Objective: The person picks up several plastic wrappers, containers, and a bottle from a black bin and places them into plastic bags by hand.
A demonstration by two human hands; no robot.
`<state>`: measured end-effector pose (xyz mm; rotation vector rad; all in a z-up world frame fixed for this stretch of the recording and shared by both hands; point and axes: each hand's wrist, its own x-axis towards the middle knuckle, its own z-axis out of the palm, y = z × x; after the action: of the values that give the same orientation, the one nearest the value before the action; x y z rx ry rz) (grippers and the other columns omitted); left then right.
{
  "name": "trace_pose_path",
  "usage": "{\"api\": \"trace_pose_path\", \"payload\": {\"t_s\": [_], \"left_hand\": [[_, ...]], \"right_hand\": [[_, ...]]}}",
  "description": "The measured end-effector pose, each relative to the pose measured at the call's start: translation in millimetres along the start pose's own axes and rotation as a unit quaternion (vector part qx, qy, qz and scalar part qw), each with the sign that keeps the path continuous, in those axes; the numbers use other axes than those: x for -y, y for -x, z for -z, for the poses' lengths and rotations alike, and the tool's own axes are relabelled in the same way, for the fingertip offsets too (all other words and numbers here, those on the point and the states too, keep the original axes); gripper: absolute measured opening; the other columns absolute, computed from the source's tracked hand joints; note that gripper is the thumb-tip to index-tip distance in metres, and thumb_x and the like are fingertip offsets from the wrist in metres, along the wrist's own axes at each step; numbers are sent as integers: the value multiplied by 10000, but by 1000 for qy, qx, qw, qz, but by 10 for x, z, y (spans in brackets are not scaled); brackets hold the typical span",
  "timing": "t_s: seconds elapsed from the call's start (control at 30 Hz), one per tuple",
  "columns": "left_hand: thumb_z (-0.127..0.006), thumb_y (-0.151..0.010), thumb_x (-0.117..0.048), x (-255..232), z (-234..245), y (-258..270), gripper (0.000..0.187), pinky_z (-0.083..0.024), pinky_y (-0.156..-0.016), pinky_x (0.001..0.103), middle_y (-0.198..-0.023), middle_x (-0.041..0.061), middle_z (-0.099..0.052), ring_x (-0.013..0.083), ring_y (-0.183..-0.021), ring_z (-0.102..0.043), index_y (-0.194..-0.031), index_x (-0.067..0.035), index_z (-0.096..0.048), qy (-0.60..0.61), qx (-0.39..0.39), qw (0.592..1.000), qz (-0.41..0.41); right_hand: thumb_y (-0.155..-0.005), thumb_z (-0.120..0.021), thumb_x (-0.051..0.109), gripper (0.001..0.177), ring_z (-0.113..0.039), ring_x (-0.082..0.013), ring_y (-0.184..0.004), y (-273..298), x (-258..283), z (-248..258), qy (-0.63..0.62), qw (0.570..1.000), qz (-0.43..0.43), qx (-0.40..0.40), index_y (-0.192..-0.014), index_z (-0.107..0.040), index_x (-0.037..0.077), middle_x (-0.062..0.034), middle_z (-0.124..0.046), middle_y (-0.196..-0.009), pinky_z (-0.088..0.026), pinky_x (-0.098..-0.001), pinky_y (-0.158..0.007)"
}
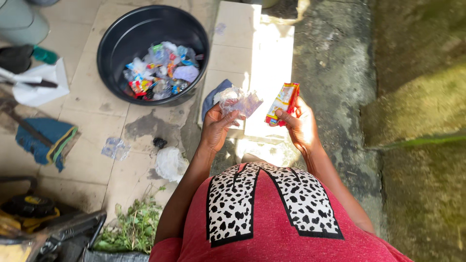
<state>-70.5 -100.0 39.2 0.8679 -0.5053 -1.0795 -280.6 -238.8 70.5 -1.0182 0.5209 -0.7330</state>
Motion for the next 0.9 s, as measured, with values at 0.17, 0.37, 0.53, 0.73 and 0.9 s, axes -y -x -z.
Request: {"api": "trace_pose_path", "payload": {"t_s": [0.17, 0.37, 0.53, 0.73, 0.9], "left_hand": [[-761, -870, -60, 197, -386, -113, 553, -556, -696, 302, -1293, 84, -699, 195, -892, -730, -1391, -38, -576, 2, 57, 998, 33], [-761, -905, 21, 643, -897, -432, 548, -576, -907, 298, -1344, 135, -670, 147, -1097, -701, -1422, 23, -581, 17, 127, 990, 61], [-717, -917, -26, 1250, -1475, -727, 262, -572, -750, 302, -1102, 93, -738, 141, -902, -689, -1172, 25, -681, -196, 184, 962, 48], [-784, -856, -99, 2154, -2379, -1096, 215, -539, -727, 340, -919, 87, -744, 133, -816, -674, -1056, -27, -756, -389, 244, 885, -77], [-802, -836, -189, 2684, -3183, -1296, 256, -544, -703, 367, -921, 119, -725, 246, -792, -723, -1050, -52, -763, -438, 320, 830, -132]], "right_hand": [[-910, -706, -39, 616, -676, -153, -1060, 273, 121, 346, 58, 995, 28, -75, -1470, -455, 24, -98, -707, -1198, -560, -329, -924], [-898, -719, -55, 746, -604, -153, -1167, 569, 301, 829, 140, 978, 74, -134, -1568, -414, 63, -99, -624, -1351, -498, -309, -1024], [-890, -614, -58, 759, -508, -150, -1354, 691, 422, 1432, 116, 973, 130, -149, -1580, -330, 82, -96, -480, -1540, -523, -308, -1011], [-918, -600, -25, 786, -435, -211, -1403, 904, 727, 2250, 266, 931, 151, -200, -1626, -273, 78, -123, -412, -1603, -424, -345, -1086], [-1000, -621, 82, 686, -400, -221, -1491, 1061, 895, 2935, 364, 870, 188, -274, -1607, -303, 65, -135, -419, -1602, -328, -355, -1217]]}}
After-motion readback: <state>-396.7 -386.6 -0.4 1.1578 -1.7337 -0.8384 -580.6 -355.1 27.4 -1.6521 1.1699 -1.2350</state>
